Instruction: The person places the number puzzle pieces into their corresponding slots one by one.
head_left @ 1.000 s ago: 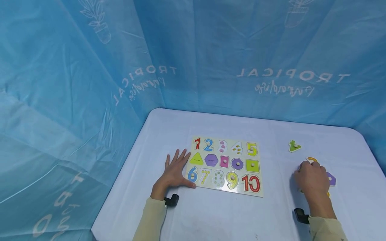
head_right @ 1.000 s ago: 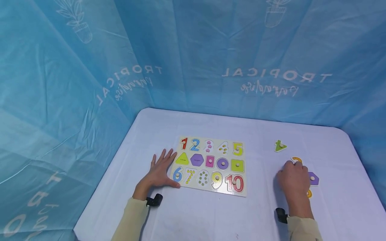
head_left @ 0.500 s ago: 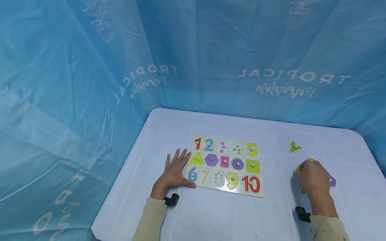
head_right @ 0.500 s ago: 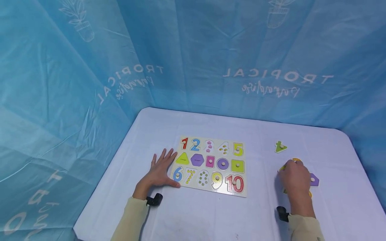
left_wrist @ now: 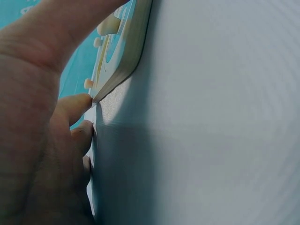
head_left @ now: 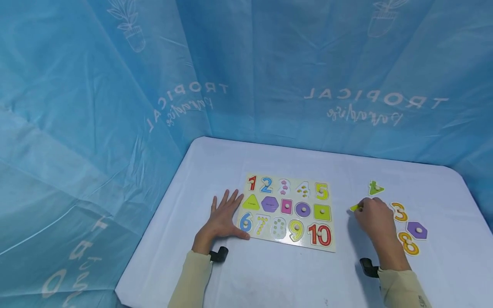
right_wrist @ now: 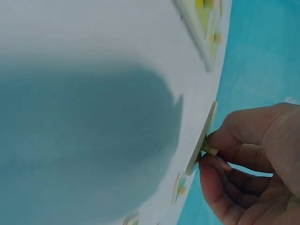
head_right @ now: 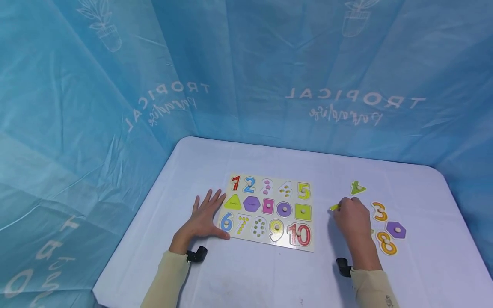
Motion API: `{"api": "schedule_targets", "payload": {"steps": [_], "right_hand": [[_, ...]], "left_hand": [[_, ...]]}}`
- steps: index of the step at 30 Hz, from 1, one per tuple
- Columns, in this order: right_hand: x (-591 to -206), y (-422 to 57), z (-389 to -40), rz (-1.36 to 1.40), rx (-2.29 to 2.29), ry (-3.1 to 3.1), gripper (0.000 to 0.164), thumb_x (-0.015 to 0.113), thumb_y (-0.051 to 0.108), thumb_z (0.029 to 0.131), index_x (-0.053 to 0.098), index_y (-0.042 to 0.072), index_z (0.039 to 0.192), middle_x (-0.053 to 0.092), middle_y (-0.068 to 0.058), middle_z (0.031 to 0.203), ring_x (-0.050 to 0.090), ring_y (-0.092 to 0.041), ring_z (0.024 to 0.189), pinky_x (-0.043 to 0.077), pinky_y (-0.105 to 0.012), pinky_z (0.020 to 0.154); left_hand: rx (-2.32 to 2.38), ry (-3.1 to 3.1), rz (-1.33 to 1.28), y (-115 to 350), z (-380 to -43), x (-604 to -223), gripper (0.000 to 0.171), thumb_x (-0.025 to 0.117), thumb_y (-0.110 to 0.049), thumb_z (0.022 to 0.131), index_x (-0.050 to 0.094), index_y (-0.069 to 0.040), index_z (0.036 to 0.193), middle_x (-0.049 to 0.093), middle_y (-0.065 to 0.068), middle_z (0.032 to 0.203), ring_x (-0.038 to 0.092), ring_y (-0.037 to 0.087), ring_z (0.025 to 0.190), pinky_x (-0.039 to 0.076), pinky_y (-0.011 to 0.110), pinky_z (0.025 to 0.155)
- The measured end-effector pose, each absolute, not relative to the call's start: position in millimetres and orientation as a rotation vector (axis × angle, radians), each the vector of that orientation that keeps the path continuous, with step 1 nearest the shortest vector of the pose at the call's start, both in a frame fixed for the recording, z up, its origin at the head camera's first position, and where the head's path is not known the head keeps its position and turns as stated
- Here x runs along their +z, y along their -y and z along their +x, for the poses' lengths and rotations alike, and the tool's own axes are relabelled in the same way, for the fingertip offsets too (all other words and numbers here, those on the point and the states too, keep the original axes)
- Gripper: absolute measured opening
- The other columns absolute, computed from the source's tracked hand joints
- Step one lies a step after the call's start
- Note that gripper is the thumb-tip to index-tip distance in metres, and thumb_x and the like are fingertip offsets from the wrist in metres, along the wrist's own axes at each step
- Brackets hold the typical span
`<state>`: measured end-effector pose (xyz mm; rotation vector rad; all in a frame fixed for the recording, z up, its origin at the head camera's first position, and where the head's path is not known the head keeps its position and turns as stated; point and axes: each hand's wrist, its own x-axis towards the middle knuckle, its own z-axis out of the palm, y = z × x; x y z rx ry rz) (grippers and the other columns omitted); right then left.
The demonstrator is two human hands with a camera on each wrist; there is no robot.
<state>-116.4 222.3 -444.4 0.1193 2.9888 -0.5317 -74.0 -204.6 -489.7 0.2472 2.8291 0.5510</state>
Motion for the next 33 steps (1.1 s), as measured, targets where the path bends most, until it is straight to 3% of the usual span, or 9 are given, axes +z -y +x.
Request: {"api": "schedule_targets", "payload": {"steps": [9, 33], "right_hand": [[-441.4, -180.1, -120.2, -0.001, -0.532, -3.050, 0.022, 0.069, 0.001, 0.080, 0.065, -0.013, 0.097, 0.055, -0.018, 0.083, 0.051, -0.029, 0.072, 0.045, -0.036, 0.058], [-441.8, -107.0, -121.3, -0.247, -0.548, -3.006, 0.026, 0.076, 0.010, 0.080, 0.068, -0.005, 0.099, 0.056, -0.012, 0.085, 0.053, -0.025, 0.074, 0.052, -0.037, 0.066]], "left_hand": [[0.548, -2.836, 0.256, 204.8, -73.2, -488.6, 0.135, 0.077, -0.076, 0.045, 0.018, -0.025, 0.155, 0.006, -0.003, 0.161, -0.008, 0.024, 0.145, -0.010, 0.056, 0.111], [0.584, -2.844, 0.262, 204.7, -72.5, -490.9, 0.134, 0.077, -0.076, 0.045, 0.019, -0.025, 0.155, 0.008, -0.004, 0.160, -0.008, 0.022, 0.145, -0.010, 0.054, 0.111]]}}
